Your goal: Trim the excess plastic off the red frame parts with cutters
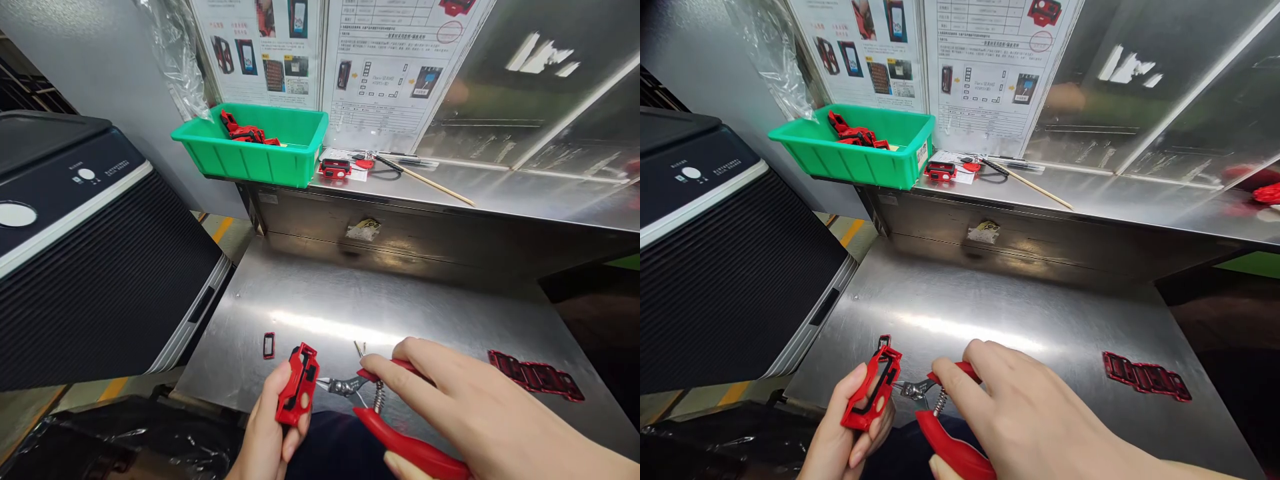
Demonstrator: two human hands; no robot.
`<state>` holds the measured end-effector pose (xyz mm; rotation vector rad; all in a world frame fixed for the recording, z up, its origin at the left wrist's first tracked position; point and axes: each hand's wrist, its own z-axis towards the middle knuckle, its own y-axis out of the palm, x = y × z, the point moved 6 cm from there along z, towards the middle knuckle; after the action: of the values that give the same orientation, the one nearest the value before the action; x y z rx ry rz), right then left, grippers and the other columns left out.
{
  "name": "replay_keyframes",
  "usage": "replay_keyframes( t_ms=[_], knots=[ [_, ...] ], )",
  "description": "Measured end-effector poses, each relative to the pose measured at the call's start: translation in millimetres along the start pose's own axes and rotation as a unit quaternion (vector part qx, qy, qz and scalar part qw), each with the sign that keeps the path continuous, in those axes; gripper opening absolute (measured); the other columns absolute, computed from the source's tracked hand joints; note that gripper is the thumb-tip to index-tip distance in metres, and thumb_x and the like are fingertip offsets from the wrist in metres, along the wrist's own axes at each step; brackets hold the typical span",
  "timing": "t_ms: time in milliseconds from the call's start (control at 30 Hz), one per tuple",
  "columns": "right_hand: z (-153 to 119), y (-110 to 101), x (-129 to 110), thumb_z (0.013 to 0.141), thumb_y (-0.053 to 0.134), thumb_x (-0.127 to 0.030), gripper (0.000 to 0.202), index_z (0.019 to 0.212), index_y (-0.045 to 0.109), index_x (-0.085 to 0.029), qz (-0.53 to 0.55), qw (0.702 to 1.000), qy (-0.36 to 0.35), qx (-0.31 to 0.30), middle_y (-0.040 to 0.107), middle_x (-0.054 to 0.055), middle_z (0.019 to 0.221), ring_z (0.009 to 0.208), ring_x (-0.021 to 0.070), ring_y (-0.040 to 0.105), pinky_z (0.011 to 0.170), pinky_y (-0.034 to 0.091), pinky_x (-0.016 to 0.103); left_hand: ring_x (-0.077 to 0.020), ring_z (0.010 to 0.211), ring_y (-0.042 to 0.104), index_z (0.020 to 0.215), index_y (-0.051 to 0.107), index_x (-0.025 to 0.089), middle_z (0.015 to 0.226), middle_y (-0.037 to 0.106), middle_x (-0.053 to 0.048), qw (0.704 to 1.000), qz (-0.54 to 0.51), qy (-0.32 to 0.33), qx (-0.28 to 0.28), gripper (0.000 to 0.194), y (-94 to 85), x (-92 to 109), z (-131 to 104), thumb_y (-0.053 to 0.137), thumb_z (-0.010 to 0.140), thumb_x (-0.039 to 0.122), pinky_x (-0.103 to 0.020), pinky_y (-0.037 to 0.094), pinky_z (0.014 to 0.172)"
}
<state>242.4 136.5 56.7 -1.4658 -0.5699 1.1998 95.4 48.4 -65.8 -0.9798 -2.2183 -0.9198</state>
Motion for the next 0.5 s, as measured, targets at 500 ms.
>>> replay_keyframes(
  t_ms=[500],
  knots=[
    [43.9,-67.2,47.4,0.083,0.052,-0.038,0.038,0.114,0.055,-0.016,-0.089,0.972,0.063,0.21,0.059,0.009,0.09,0.079,0.0247,0.058,0.068,0.05,0.037,-0.004,0.031,0.024,0.036,0.038,0.019,0.03,0.027,0.006,0.986,-0.118,-0.065,-0.103,0.06,-3.2,-6.1,23.5,0.07,0.057,0.065,-0.021,0.019,0.038]
  ],
)
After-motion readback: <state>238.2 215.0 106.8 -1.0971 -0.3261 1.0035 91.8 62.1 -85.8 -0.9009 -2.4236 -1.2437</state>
